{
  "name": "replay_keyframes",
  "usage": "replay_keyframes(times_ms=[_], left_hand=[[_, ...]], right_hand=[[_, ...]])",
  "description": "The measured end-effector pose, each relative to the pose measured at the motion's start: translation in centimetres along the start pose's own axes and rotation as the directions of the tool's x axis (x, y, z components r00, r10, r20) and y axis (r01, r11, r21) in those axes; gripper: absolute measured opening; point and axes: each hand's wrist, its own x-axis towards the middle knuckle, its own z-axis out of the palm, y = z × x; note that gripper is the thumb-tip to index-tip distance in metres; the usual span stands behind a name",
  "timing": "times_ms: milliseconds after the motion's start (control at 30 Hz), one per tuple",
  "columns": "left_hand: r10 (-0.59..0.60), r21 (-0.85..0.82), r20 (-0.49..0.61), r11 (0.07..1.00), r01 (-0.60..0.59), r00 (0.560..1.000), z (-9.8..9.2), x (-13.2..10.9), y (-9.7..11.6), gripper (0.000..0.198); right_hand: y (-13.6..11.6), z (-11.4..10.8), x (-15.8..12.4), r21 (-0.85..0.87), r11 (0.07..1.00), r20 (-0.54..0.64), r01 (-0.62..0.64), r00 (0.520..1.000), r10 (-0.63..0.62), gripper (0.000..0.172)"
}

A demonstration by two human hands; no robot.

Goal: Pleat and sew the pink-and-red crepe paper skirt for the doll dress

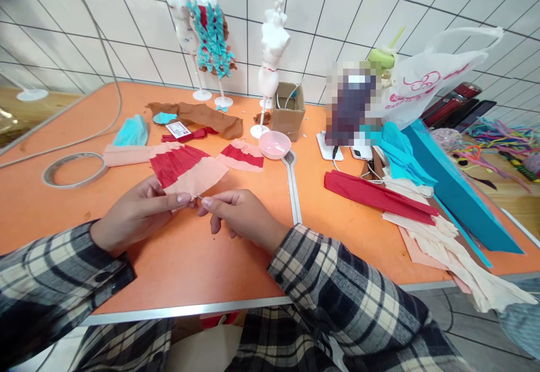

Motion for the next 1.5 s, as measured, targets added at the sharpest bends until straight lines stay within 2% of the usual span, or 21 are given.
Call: replay_keyframes(times_ms=[233,400,533,900,1133,1500], left_hand=[[0.02,-0.03,-0.044,0.999,-0.022,0.999,0.0,-0.12,0.31,0.016],[0.044,-0.029,0.031,0.999,-0.043,0.999,-0.09,-0.1,0.23,0.015],[0.005,0.016,0.088,1.0,-0.006,0.996,-0.39,-0.04,-0.11,0.012],[-0.006,0.077,0.066,0.997,0.001,0.998,-0.56,0.01,-0.39,0.013],[-0.027,0.074,0.043,0.997,0.024,0.999,-0.37,-0.07,-0.18,0.019],[-0.03,0.072,0.02,0.997,0.028,0.999,-0.58,-0.09,-0.31,0.018]], right_hand=[[-0.05,0.03,0.06,-0.004,0.999,-0.013,-0.037,0.999,0.037,0.037],[0.05,-0.04,0.18,0.011,0.999,0.026,-0.038,0.999,0.037,0.039],[0.2,-0.16,0.23,0.034,0.999,0.047,0.01,0.999,-0.012,0.042],[0.02,-0.15,-0.06,0.02,1.0,0.058,-0.004,0.998,0.003,0.041],[0.0,-0.24,-0.12,0.018,1.0,0.072,-0.008,0.997,0.006,0.04],[-0.17,-0.13,-0.11,0.007,1.0,0.049,-0.023,0.999,0.022,0.039]])
